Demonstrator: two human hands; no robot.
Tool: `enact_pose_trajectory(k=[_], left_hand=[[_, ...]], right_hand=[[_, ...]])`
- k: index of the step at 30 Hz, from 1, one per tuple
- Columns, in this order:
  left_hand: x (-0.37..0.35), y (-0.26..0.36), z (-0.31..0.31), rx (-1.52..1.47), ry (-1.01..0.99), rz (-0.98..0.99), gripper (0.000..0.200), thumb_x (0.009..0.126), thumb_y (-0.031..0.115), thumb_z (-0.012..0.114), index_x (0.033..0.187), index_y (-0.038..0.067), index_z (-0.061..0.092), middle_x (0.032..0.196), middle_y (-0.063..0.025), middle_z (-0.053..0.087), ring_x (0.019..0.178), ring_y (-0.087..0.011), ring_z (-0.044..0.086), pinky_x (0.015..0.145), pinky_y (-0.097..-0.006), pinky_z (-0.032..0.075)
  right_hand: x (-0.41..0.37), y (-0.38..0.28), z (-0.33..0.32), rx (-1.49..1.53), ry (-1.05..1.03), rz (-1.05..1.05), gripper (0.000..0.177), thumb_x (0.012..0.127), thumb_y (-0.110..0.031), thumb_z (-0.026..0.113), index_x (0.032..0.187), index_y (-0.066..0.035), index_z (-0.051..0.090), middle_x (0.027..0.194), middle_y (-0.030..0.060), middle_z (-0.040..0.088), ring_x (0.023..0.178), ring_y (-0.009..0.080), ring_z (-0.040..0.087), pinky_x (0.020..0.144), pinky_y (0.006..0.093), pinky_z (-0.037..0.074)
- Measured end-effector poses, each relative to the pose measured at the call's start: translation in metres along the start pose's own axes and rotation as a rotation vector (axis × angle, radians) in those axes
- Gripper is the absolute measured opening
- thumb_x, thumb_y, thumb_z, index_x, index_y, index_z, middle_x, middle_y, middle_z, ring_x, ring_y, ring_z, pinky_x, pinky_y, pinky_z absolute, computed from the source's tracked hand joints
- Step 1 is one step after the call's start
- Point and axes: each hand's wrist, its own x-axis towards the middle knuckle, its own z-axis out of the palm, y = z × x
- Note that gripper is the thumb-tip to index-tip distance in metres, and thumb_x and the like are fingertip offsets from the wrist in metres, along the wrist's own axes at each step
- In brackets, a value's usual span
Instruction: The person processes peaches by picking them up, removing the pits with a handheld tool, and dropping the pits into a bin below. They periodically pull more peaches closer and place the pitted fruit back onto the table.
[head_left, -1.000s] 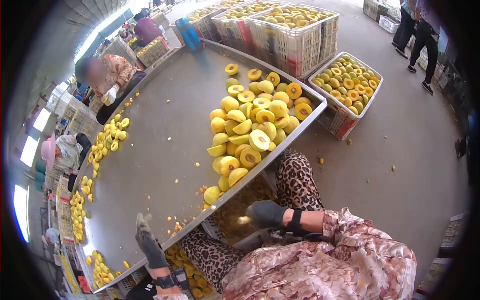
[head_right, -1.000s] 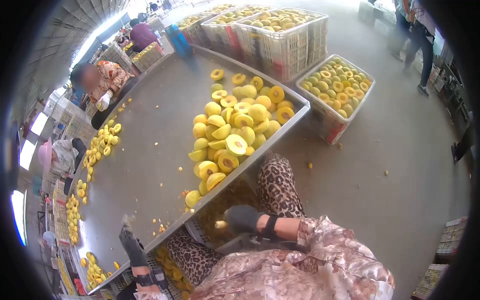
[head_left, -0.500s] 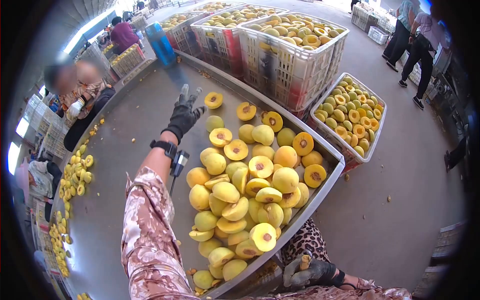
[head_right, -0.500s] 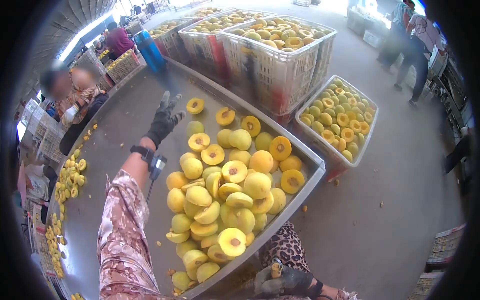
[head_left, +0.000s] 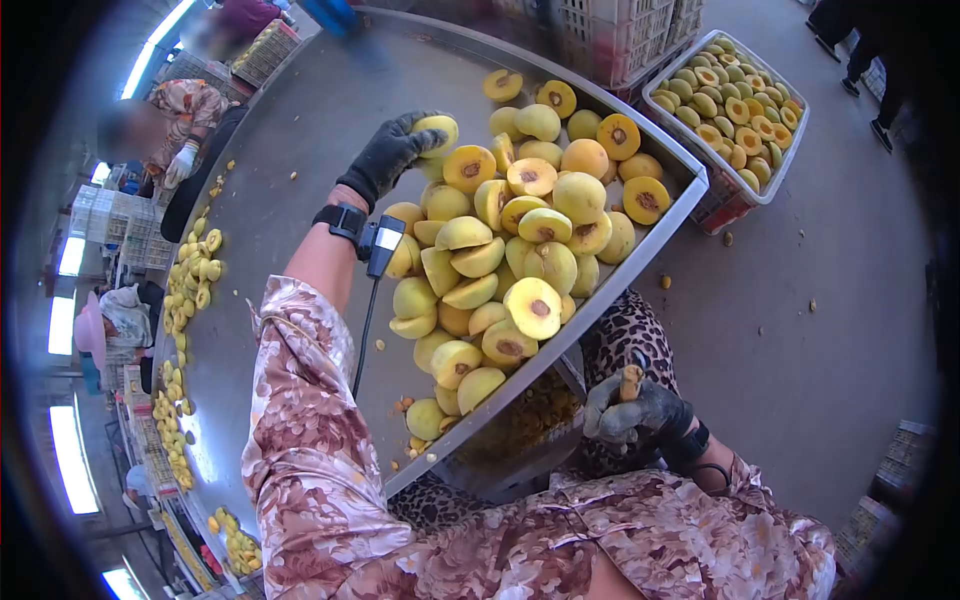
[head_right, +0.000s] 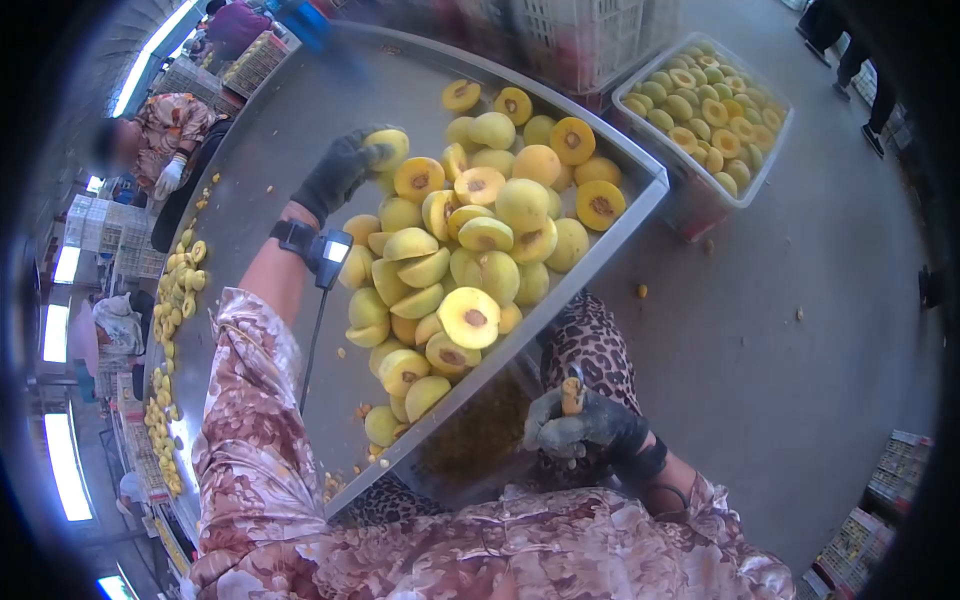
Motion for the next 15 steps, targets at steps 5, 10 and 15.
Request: enact_pose_trajectory(k=[5, 10, 15], left_hand=[[-0.066, -0.026, 0.059, 0.029, 0.201, 0.28, 0.043, 0.093, 0.011, 0.074, 0.134, 0.004, 0.064, 0.124, -0.0079, 0.069, 0.107, -0.0169, 0.065, 0.097, -0.0318, 0.054], [-0.149, -0.002, 0.103, 0.205, 0.483, 0.434, 0.048, 0.084, 0.006, 0.079, 0.13, 0.003, 0.064, 0.124, -0.0124, 0.068, 0.112, -0.0247, 0.066, 0.102, -0.0358, 0.052], [-0.287, 0.058, 0.193, 0.483, 0.435, 0.812, 0.063, 0.076, 0.016, 0.088, 0.131, 0.003, 0.06, 0.132, -0.0191, 0.063, 0.124, -0.0356, 0.061, 0.111, -0.0447, 0.046]], right_hand=[[0.008, 0.004, 0.025, -0.112, 0.05, -0.053, 0.024, 0.089, -0.02, 0.076, 0.097, 0.002, 0.07, 0.07, 0.0008, 0.061, 0.054, 0.0072, 0.052, 0.048, 0.0227, 0.041], [0.004, 0.0, 0.06, -0.358, 0.181, -0.162, 0.032, 0.095, -0.029, 0.071, 0.106, 0.0, 0.067, 0.068, -0.0017, 0.057, 0.05, 0.0073, 0.049, 0.045, 0.0226, 0.041], [0.006, -0.005, 0.092, -0.048, 0.06, -0.283, 0.031, 0.098, -0.025, 0.067, 0.117, -0.001, 0.065, 0.081, -0.0017, 0.063, 0.054, 0.007, 0.053, 0.045, 0.0224, 0.044]])
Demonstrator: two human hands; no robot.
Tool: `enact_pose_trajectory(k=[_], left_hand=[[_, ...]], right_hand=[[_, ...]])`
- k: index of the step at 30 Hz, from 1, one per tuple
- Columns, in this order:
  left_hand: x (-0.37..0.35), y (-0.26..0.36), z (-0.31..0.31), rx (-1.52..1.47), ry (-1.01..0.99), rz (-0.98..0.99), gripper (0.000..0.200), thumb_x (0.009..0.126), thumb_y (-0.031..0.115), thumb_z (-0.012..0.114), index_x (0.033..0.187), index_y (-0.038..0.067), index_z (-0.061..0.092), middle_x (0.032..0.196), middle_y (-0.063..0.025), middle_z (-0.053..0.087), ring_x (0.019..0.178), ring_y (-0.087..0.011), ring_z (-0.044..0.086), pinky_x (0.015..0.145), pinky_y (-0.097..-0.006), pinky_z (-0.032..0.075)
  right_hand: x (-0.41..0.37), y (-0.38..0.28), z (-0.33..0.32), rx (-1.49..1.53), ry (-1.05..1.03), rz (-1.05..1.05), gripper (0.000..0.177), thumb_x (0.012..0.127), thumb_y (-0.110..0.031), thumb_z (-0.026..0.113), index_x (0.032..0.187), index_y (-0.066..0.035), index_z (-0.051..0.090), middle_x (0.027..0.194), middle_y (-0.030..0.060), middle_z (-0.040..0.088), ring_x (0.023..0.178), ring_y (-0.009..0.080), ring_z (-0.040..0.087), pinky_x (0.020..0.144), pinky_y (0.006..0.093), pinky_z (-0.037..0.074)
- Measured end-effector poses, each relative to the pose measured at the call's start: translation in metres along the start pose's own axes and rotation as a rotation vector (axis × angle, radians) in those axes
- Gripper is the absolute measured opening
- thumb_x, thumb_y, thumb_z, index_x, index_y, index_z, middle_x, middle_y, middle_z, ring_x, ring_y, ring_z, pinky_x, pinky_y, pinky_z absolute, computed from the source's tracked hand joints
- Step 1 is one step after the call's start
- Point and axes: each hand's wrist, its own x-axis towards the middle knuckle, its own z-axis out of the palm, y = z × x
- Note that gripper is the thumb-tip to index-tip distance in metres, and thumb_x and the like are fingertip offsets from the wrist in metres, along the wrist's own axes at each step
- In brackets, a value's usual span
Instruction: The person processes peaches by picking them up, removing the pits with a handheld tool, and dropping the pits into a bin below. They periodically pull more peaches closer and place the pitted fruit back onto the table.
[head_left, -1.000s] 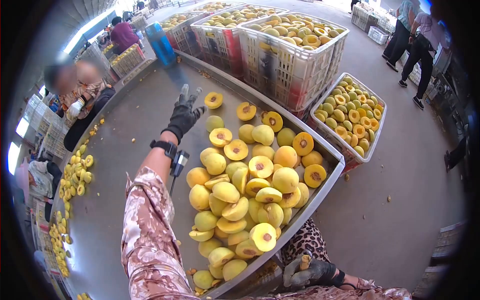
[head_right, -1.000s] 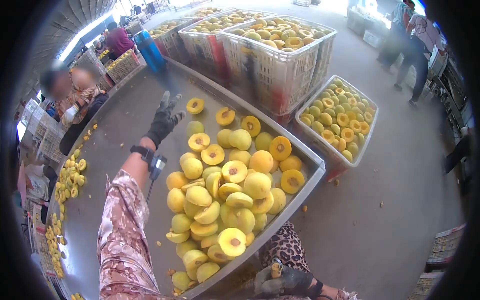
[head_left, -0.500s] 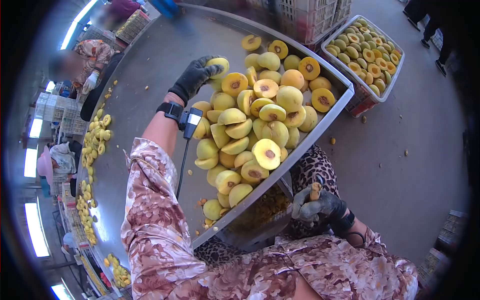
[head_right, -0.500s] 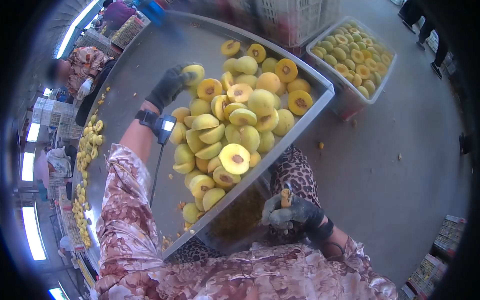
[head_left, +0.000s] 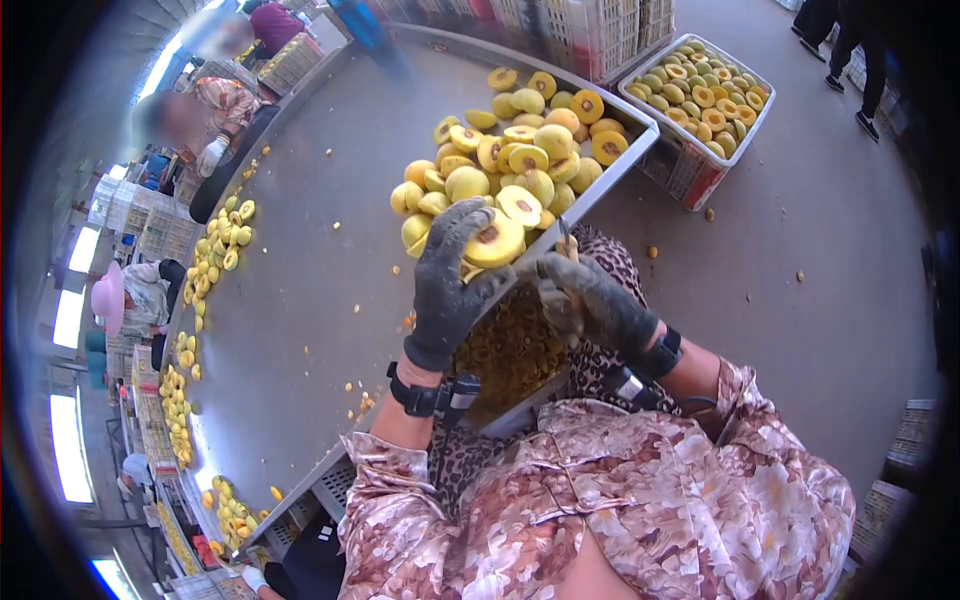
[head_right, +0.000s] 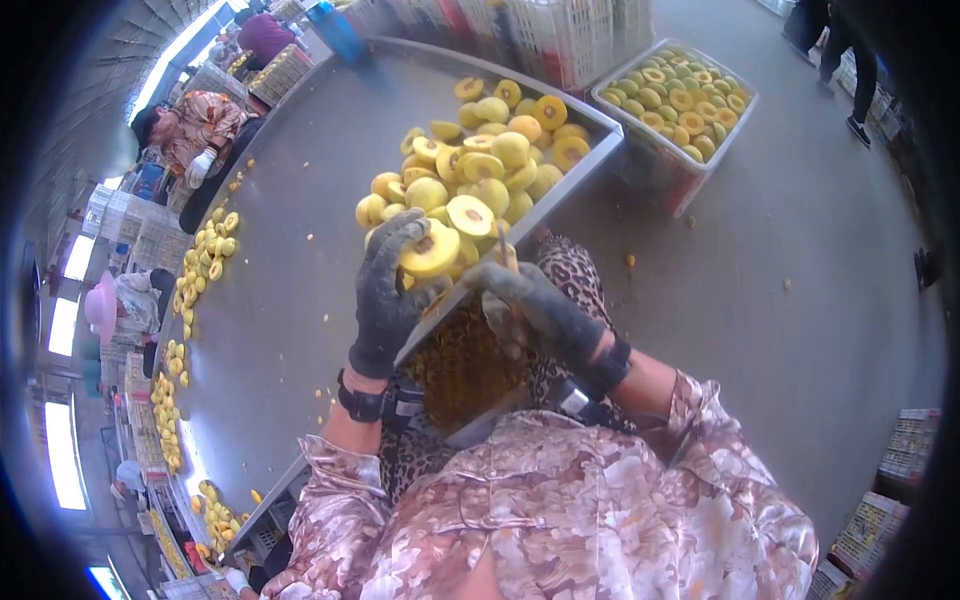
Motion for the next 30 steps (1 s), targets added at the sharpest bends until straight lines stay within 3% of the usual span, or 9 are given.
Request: enact_pose_trajectory(k=[2, 5, 8, 13, 16, 19, 22, 26, 30], left_hand=[[-0.025, 0.037, 0.007, -0.1, 0.032, -0.091, 0.065, 0.085, 0.026, 0.084, 0.139, 0.002, 0.056, 0.136, -0.0172, 0.061, 0.128, -0.0345, 0.059, 0.115, -0.0431, 0.043], [-0.063, 0.078, 0.007, -0.89, 0.307, -0.657, 0.058, 0.099, 0.032, 0.069, 0.144, 0.0, 0.051, 0.138, -0.0136, 0.06, 0.128, -0.0282, 0.058, 0.114, -0.0397, 0.044], [-0.104, 0.064, 0.001, -1.159, 0.497, -1.034, 0.055, 0.108, 0.039, 0.053, 0.148, 0.001, 0.046, 0.139, -0.0134, 0.058, 0.128, -0.0258, 0.058, 0.109, -0.0362, 0.048], [-0.121, 0.054, -0.01, -1.561, 0.828, -0.958, 0.056, 0.112, 0.04, 0.042, 0.147, -0.002, 0.044, 0.141, -0.018, 0.057, 0.127, -0.0296, 0.059, 0.113, -0.0406, 0.048], [-0.116, 0.052, -0.004, -1.551, 0.804, -0.877, 0.057, 0.111, 0.042, 0.042, 0.148, -0.001, 0.044, 0.143, -0.018, 0.056, 0.129, -0.0303, 0.057, 0.114, -0.0423, 0.046], [-0.111, 0.055, 0.005, -1.172, 0.622, -0.872, 0.054, 0.112, 0.041, 0.039, 0.148, 0.001, 0.046, 0.144, -0.0177, 0.055, 0.132, -0.0295, 0.055, 0.114, -0.0434, 0.045], [-0.109, 0.054, 0.003, -1.117, 0.636, -0.817, 0.04, 0.112, 0.02, 0.044, 0.144, -0.003, 0.047, 0.142, -0.017, 0.055, 0.128, -0.0242, 0.057, 0.112, -0.0366, 0.047], [-0.099, 0.061, 0.004, -0.681, 0.608, -0.717, 0.04, 0.111, 0.02, 0.043, 0.143, -0.004, 0.05, 0.142, -0.0173, 0.057, 0.129, -0.0253, 0.057, 0.111, -0.0386, 0.046], [-0.088, 0.066, -0.003, -0.851, 0.673, -0.726, 0.043, 0.11, 0.021, 0.042, 0.141, -0.006, 0.052, 0.141, -0.0174, 0.058, 0.128, -0.0273, 0.058, 0.111, -0.0398, 0.046]], right_hand=[[0.009, -0.008, 0.02, -0.124, 0.029, 0.006, 0.031, 0.096, -0.024, 0.07, 0.117, -0.002, 0.065, 0.084, -0.0014, 0.065, 0.06, 0.0078, 0.058, 0.052, 0.0239, 0.048], [0.023, 0.007, 0.046, -0.398, -0.048, -0.126, 0.034, 0.095, -0.024, 0.072, 0.119, 0.0, 0.065, 0.092, 0.0006, 0.067, 0.075, 0.0104, 0.063, 0.066, 0.0268, 0.053], [0.036, 0.026, 0.055, -0.869, 0.006, -0.298, 0.033, 0.095, -0.023, 0.07, 0.114, 0.003, 0.064, 0.099, 0.0083, 0.069, 0.091, 0.0139, 0.063, 0.081, 0.0322, 0.053], [0.018, 0.019, 0.071, -0.93, 0.123, -0.247, 0.027, 0.098, -0.018, 0.065, 0.112, 0.005, 0.063, 0.092, 0.0152, 0.069, 0.084, 0.0164, 0.063, 0.075, 0.0358, 0.053], [0.0, 0.036, 0.083, -0.997, 0.093, -0.243, 0.025, 0.1, -0.016, 0.062, 0.114, 0.005, 0.062, 0.09, 0.0215, 0.07, 0.082, 0.0259, 0.069, 0.074, 0.0392, 0.053], [0.002, 0.062, 0.068, -1.116, 0.084, -0.33, 0.025, 0.1, -0.018, 0.063, 0.109, 0.005, 0.061, 0.091, 0.0267, 0.07, 0.084, 0.04, 0.07, 0.073, 0.0433, 0.053], [-0.001, 0.066, 0.07, -1.15, 0.134, -0.302, 0.023, 0.1, -0.018, 0.063, 0.104, 0.004, 0.06, 0.09, 0.0263, 0.07, 0.083, 0.0402, 0.07, 0.071, 0.0449, 0.052], [0.003, 0.066, 0.08, -1.083, 0.167, -0.248, 0.021, 0.102, -0.017, 0.06, 0.104, 0.004, 0.059, 0.088, 0.0254, 0.069, 0.078, 0.0376, 0.068, 0.07, 0.044, 0.052], [0.017, 0.083, 0.072, -0.839, 0.132, -0.335, 0.022, 0.103, -0.018, 0.059, 0.107, 0.004, 0.06, 0.09, 0.0254, 0.069, 0.08, 0.037, 0.068, 0.071, 0.0432, 0.052]])
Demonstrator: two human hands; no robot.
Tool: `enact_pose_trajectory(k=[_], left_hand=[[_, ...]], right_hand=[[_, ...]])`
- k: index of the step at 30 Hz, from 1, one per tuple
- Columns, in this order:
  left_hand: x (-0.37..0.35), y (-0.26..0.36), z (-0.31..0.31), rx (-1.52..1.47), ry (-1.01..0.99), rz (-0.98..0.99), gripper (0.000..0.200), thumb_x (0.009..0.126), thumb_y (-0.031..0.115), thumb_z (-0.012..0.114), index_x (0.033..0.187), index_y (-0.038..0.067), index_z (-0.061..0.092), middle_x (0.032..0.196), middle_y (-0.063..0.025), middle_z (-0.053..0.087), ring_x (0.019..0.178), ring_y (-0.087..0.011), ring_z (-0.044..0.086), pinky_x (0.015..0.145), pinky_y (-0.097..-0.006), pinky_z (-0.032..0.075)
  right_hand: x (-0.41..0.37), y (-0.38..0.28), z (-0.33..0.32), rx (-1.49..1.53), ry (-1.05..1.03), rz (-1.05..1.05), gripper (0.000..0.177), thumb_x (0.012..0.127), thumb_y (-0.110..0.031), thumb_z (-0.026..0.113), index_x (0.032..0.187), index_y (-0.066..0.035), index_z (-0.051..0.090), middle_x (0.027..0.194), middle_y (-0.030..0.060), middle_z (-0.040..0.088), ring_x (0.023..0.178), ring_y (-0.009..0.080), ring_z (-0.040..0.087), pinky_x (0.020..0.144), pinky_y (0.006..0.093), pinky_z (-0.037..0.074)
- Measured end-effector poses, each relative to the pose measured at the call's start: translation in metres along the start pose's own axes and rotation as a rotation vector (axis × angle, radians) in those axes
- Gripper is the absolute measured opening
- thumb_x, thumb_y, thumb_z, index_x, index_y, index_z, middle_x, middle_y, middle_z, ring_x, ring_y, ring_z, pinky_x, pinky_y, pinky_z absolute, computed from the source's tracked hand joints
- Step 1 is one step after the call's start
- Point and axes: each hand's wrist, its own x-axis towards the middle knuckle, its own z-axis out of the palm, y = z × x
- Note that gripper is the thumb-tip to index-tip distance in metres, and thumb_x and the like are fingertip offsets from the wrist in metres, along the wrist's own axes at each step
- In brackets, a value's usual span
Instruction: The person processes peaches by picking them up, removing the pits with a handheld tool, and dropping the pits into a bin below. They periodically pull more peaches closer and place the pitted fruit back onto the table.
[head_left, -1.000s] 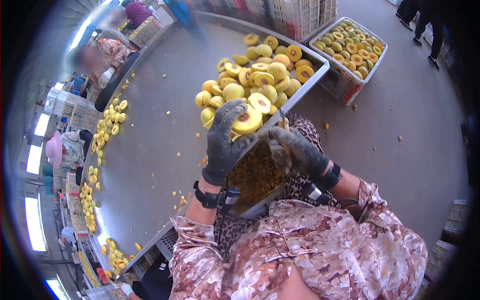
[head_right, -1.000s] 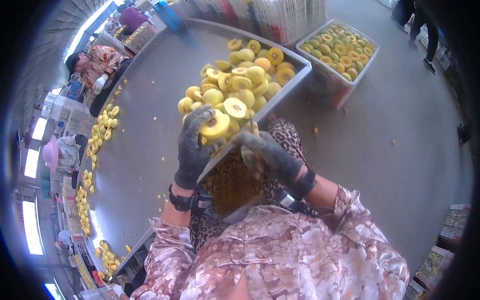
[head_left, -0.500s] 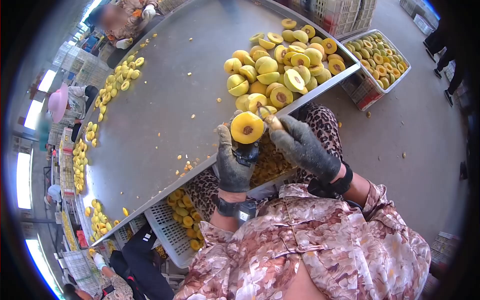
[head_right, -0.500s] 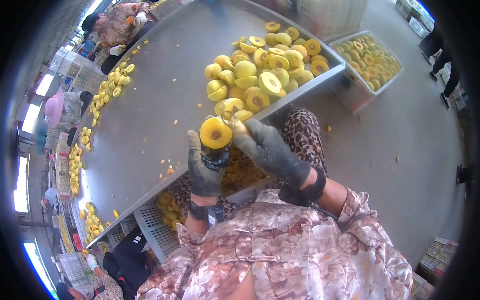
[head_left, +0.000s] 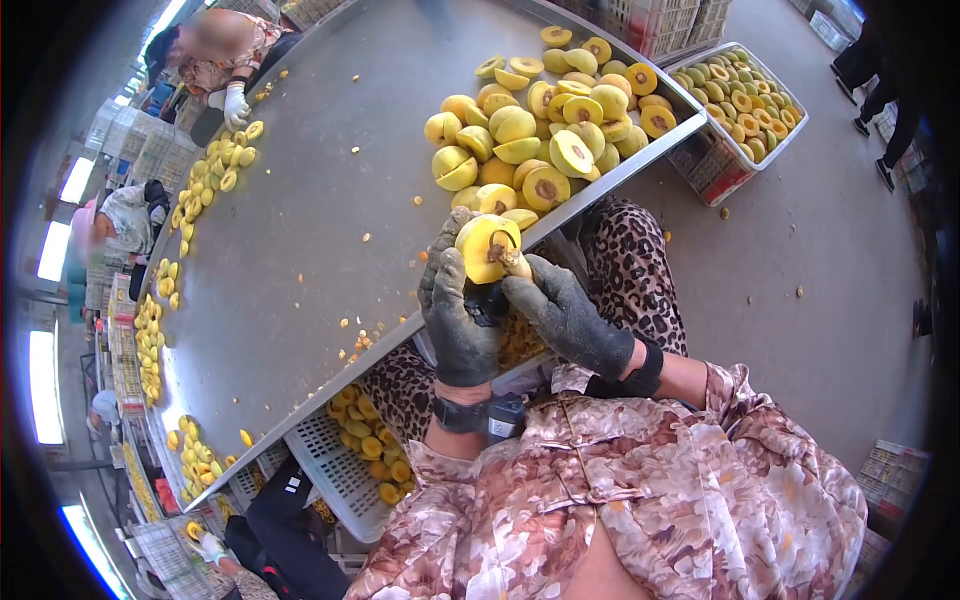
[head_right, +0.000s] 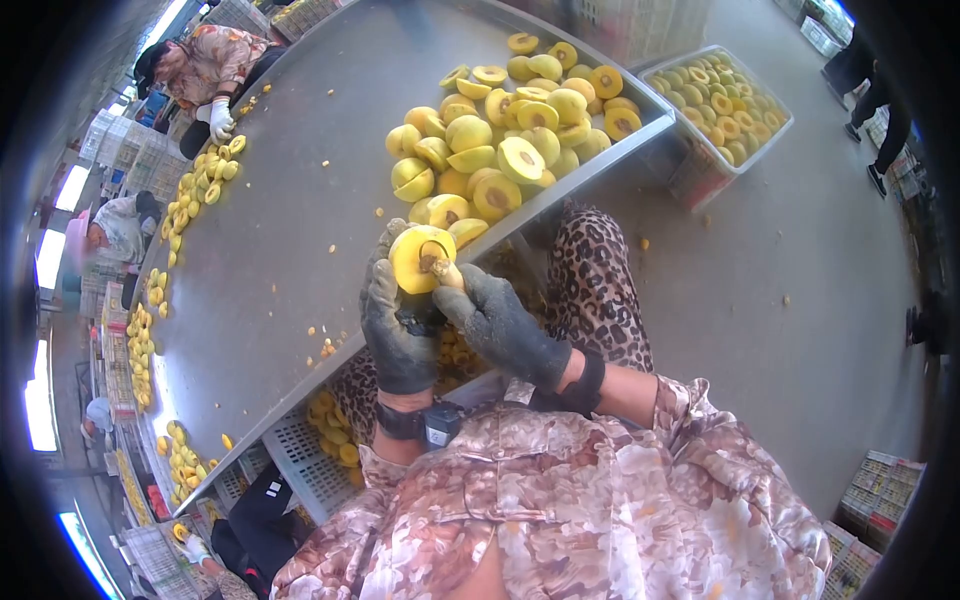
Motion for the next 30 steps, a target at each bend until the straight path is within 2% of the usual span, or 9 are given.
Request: enact_pose_trajectory(k=[7, 16, 18, 20, 21, 24, 25, 28, 30], left_hand=[[0.001, 0.002, 0.004, -0.154, -0.074, -0.017, 0.041, 0.109, 0.023, 0.043, 0.136, -0.006, 0.056, 0.133, -0.0177, 0.061, 0.122, -0.0263, 0.06, 0.109, -0.0391, 0.048], [-0.002, -0.011, 0.01, 0.238, -0.045, 0.089, 0.032, 0.111, 0.023, 0.041, 0.118, -0.001, 0.061, 0.116, -0.0124, 0.065, 0.111, -0.0244, 0.064, 0.102, -0.0396, 0.052], [-0.004, -0.002, 0.012, 0.878, -0.195, 0.651, 0.041, 0.093, -0.001, 0.067, 0.132, -0.001, 0.055, 0.12, -0.0144, 0.063, 0.113, -0.0264, 0.062, 0.1, -0.0382, 0.052], [0.002, -0.019, 0.009, 0.267, -0.209, 0.283, 0.039, 0.098, 0.017, 0.065, 0.13, -0.003, 0.054, 0.118, -0.0151, 0.062, 0.112, -0.0294, 0.062, 0.098, -0.0399, 0.052], [0.004, -0.026, 0.01, -0.037, -0.147, 0.135, 0.042, 0.101, 0.025, 0.064, 0.129, -0.004, 0.054, 0.118, -0.0155, 0.061, 0.111, -0.0309, 0.062, 0.097, -0.0408, 0.053], [0.011, -0.001, 0.056, 0.13, -0.242, 0.279, 0.038, 0.102, 0.027, 0.061, 0.124, -0.003, 0.053, 0.114, -0.0152, 0.061, 0.108, -0.0307, 0.062, 0.095, -0.0413, 0.053], [0.011, 0.005, 0.062, 0.196, -0.258, 0.35, 0.037, 0.102, 0.028, 0.06, 0.123, -0.003, 0.053, 0.113, -0.0151, 0.06, 0.106, -0.0306, 0.062, 0.094, -0.0415, 0.053], [0.012, 0.012, 0.075, 0.258, -0.308, 0.455, 0.035, 0.103, 0.029, 0.057, 0.118, -0.002, 0.053, 0.109, -0.0148, 0.06, 0.103, -0.0303, 0.063, 0.091, -0.042, 0.054], [0.012, 0.014, 0.077, 0.254, -0.323, 0.479, 0.034, 0.104, 0.031, 0.055, 0.115, -0.001, 0.052, 0.107, -0.0146, 0.06, 0.101, -0.0302, 0.063, 0.089, -0.0423, 0.054]], right_hand=[[-0.003, 0.01, -0.007, -0.223, -0.014, -0.121, 0.022, 0.103, -0.019, 0.058, 0.109, 0.002, 0.058, 0.092, 0.0263, 0.069, 0.087, 0.0438, 0.068, 0.072, 0.0456, 0.052], [-0.017, 0.008, -0.008, -0.109, 0.019, -0.181, 0.023, 0.105, -0.024, 0.057, 0.104, -0.001, 0.058, 0.085, 0.0244, 0.068, 0.076, 0.0421, 0.067, 0.066, 0.0466, 0.051], [-0.013, 0.033, -0.011, -0.239, 0.069, -0.27, 0.025, 0.106, -0.026, 0.053, 0.106, -0.001, 0.058, 0.078, 0.0243, 0.065, 0.069, 0.0431, 0.065, 0.058, 0.0506, 0.049], [-0.013, 0.027, -0.025, -0.375, 0.019, -0.285, 0.032, 0.108, -0.028, 0.048, 0.124, -0.001, 0.055, 0.079, 0.0268, 0.065, 0.067, 0.0443, 0.063, 0.061, 0.0519, 0.049], [-0.016, 0.024, -0.027, -0.327, -0.074, -0.14, 0.036, 0.108, -0.028, 0.047, 0.131, -0.002, 0.054, 0.097, 0.0307, 0.067, 0.085, 0.0429, 0.066, 0.077, 0.05, 0.053], [-0.027, -0.013, -0.031, -0.426, 0.031, -0.454, 0.035, 0.099, -0.023, 0.06, 0.126, -0.001, 0.056, 0.121, 0.0196, 0.058, 0.11, 0.0325, 0.058, 0.089, 0.0415, 0.048], [-0.036, -0.016, -0.025, -0.807, 0.177, -0.864, 0.029, 0.09, -0.016, 0.069, 0.112, 0.0, 0.062, 0.102, 0.0184, 0.063, 0.09, 0.0346, 0.066, 0.07, 0.0397, 0.053], [-0.032, -0.006, -0.03, -0.416, 0.006, -0.687, 0.03, 0.088, -0.015, 0.069, 0.111, 0.003, 0.059, 0.102, 0.0203, 0.06, 0.087, 0.0369, 0.065, 0.068, 0.042, 0.052], [-0.038, -0.014, -0.029, -0.689, 0.12, -0.909, 0.026, 0.089, -0.013, 0.067, 0.106, 0.004, 0.058, 0.095, 0.0204, 0.06, 0.083, 0.0364, 0.065, 0.064, 0.0427, 0.052]])
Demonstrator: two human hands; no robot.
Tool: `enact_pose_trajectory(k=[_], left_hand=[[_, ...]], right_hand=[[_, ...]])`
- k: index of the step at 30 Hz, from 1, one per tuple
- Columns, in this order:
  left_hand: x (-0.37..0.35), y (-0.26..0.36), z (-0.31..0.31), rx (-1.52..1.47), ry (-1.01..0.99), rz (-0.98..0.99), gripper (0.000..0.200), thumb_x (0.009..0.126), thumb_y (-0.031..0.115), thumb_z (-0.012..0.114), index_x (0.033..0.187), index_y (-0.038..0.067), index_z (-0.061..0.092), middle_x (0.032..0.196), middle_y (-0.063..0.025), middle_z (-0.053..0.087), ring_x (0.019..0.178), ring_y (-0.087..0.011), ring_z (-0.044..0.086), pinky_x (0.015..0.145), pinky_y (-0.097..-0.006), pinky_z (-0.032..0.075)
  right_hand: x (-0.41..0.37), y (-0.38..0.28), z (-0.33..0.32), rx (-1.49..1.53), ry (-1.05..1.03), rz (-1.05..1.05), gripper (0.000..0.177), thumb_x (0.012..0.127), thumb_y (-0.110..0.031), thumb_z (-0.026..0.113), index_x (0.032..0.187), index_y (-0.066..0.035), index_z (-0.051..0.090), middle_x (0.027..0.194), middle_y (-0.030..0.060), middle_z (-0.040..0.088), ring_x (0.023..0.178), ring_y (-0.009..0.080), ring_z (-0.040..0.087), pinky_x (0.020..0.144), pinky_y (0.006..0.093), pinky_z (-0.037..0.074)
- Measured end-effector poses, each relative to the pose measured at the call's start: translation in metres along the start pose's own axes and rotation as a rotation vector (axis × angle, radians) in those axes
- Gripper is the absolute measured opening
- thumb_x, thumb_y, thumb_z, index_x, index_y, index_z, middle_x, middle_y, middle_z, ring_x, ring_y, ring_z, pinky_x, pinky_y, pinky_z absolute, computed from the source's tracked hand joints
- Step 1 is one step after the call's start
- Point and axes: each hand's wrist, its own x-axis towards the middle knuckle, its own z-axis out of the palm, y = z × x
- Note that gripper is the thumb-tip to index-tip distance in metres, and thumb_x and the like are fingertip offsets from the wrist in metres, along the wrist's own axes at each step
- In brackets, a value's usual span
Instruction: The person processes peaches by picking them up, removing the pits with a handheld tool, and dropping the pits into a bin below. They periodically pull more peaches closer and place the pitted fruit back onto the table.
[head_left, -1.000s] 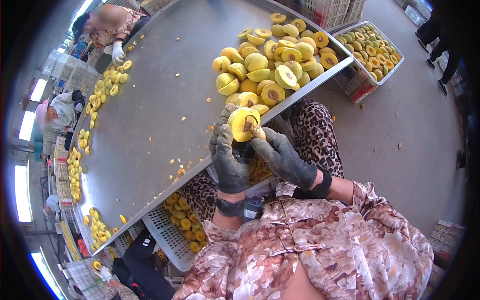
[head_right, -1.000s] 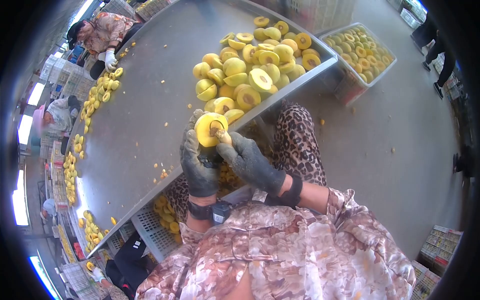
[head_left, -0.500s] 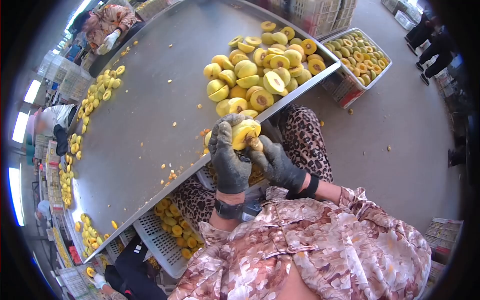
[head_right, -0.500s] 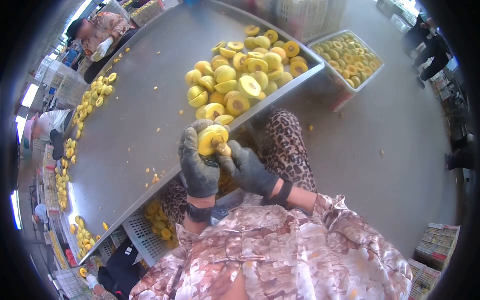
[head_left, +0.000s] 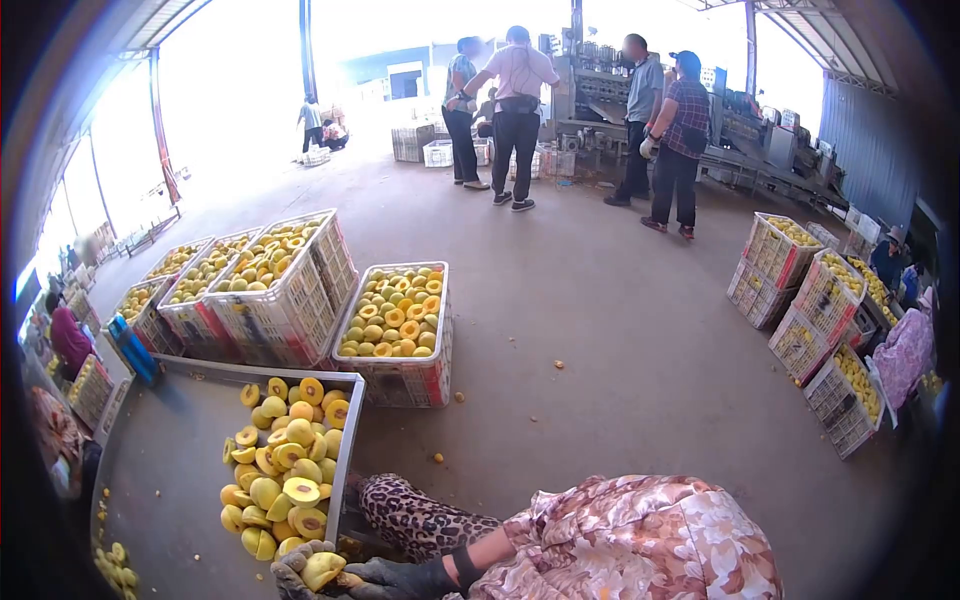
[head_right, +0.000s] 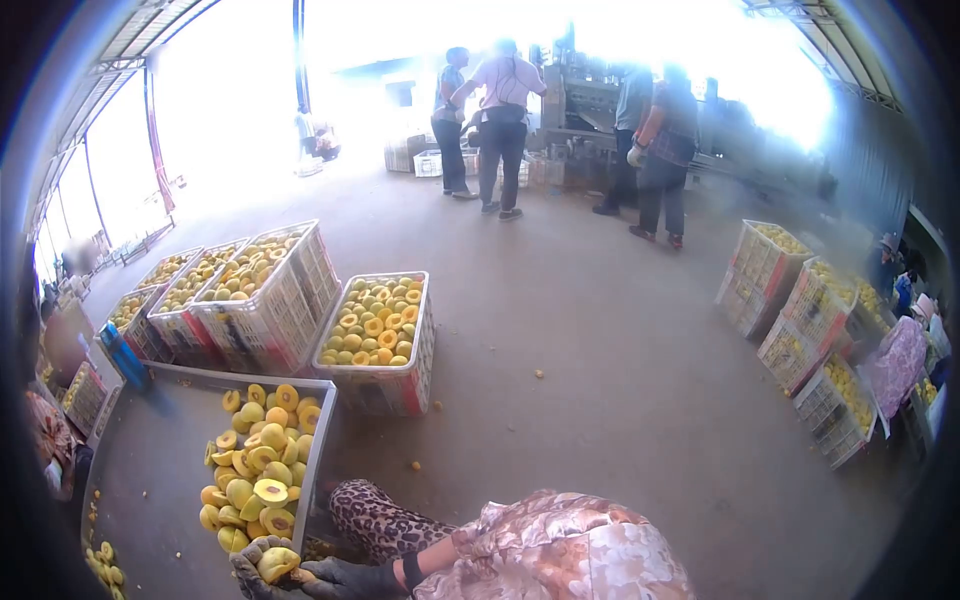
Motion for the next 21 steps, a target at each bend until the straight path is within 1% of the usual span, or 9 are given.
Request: enact_pose_trajectory(k=[2, 8, 9, 12, 15, 16, 17, 18, 21], left_hand=[[0.001, 0.002, 0.001, -0.005, -0.013, 0.015, 0.033, 0.105, 0.032, 0.053, 0.112, -0.001, 0.052, 0.105, -0.0143, 0.059, 0.099, -0.03, 0.063, 0.088, -0.0426, 0.055], [0.0, 0.008, -0.007, -0.087, -0.028, 0.012, 0.035, 0.107, 0.035, 0.047, 0.103, 0.001, 0.051, 0.098, -0.0137, 0.058, 0.092, -0.0295, 0.063, 0.082, -0.0437, 0.056], [-0.001, 0.009, -0.01, -0.114, -0.03, 0.006, 0.035, 0.107, 0.036, 0.047, 0.102, 0.002, 0.051, 0.097, -0.0136, 0.058, 0.091, -0.0294, 0.063, 0.082, -0.0438, 0.056], [-0.002, 0.009, -0.023, -0.272, -0.036, -0.035, 0.038, 0.108, 0.038, 0.044, 0.097, 0.002, 0.05, 0.093, -0.0133, 0.058, 0.087, -0.0292, 0.063, 0.079, -0.0443, 0.056], [-0.006, 0.007, -0.034, -0.554, -0.022, -0.157, 0.041, 0.109, 0.039, 0.041, 0.093, 0.003, 0.05, 0.09, -0.0129, 0.057, 0.084, -0.0289, 0.064, 0.076, -0.0448, 0.057], [-0.007, 0.014, -0.027, -0.618, 0.047, -0.246, 0.041, 0.109, 0.039, 0.04, 0.085, 0.007, 0.043, 0.083, -0.0115, 0.054, 0.074, -0.0293, 0.062, 0.071, -0.0444, 0.056], [-0.01, 0.012, -0.031, -0.54, -0.025, -0.194, 0.04, 0.109, 0.04, 0.042, 0.086, 0.007, 0.045, 0.084, -0.0112, 0.055, 0.075, -0.0308, 0.063, 0.072, -0.0462, 0.056], [-0.014, 0.011, -0.033, -0.684, -0.048, -0.217, 0.042, 0.109, 0.04, 0.046, 0.084, 0.006, 0.048, 0.082, -0.0119, 0.056, 0.074, -0.0321, 0.063, 0.072, -0.0478, 0.057], [-0.022, 0.004, -0.058, -0.65, -0.079, -0.27, 0.043, 0.108, 0.039, 0.051, 0.083, 0.004, 0.057, 0.081, -0.0145, 0.062, 0.073, -0.0329, 0.064, 0.068, -0.0476, 0.058]], right_hand=[[0.002, -0.006, -0.002, 0.121, -0.069, 0.092, 0.022, 0.091, -0.012, 0.065, 0.103, 0.003, 0.057, 0.092, 0.0202, 0.06, 0.079, 0.0356, 0.065, 0.063, 0.0427, 0.052], [0.004, 0.005, 0.021, 0.296, -0.267, 0.139, 0.017, 0.092, -0.011, 0.064, 0.098, 0.001, 0.054, 0.084, 0.0165, 0.059, 0.069, 0.0342, 0.061, 0.06, 0.0419, 0.05], [0.008, 0.001, 0.01, 0.108, -0.201, -0.032, 0.012, 0.097, -0.012, 0.058, 0.099, -0.001, 0.053, 0.086, 0.0155, 0.059, 0.07, 0.0317, 0.06, 0.06, 0.0405, 0.05], [0.003, 0.011, 0.03, 0.243, -0.416, 0.218, 0.017, 0.101, -0.019, 0.055, 0.107, -0.003, 0.058, 0.098, 0.0171, 0.062, 0.087, 0.0305, 0.063, 0.074, 0.0409, 0.052], [-0.022, 0.022, 0.061, 1.023, -0.265, 0.686, 0.038, 0.108, -0.031, 0.056, 0.13, -0.001, 0.059, 0.12, 0.0081, 0.066, 0.11, 0.0146, 0.059, 0.098, 0.0339, 0.05], [-0.011, 0.015, 0.039, 1.022, -0.37, 0.836, 0.048, 0.103, -0.037, 0.061, 0.136, -0.002, 0.058, 0.128, 0.0099, 0.063, 0.117, 0.0191, 0.057, 0.099, 0.036, 0.049], [-0.002, 0.008, 0.023, 1.127, -0.32, 0.715, 0.045, 0.103, -0.035, 0.063, 0.132, -0.001, 0.06, 0.123, 0.0076, 0.066, 0.113, 0.0154, 0.059, 0.097, 0.0342, 0.05], [-0.009, 0.019, 0.035, 1.123, -0.351, 0.634, 0.043, 0.104, -0.034, 0.062, 0.133, -0.002, 0.06, 0.123, 0.0089, 0.066, 0.115, 0.0179, 0.059, 0.099, 0.0359, 0.05], [0.009, 0.014, 0.022, 0.865, -0.443, 0.392, 0.045, 0.105, -0.034, 0.058, 0.137, -0.003, 0.056, 0.129, 0.0145, 0.063, 0.121, 0.0232, 0.06, 0.104, 0.0364, 0.048]])
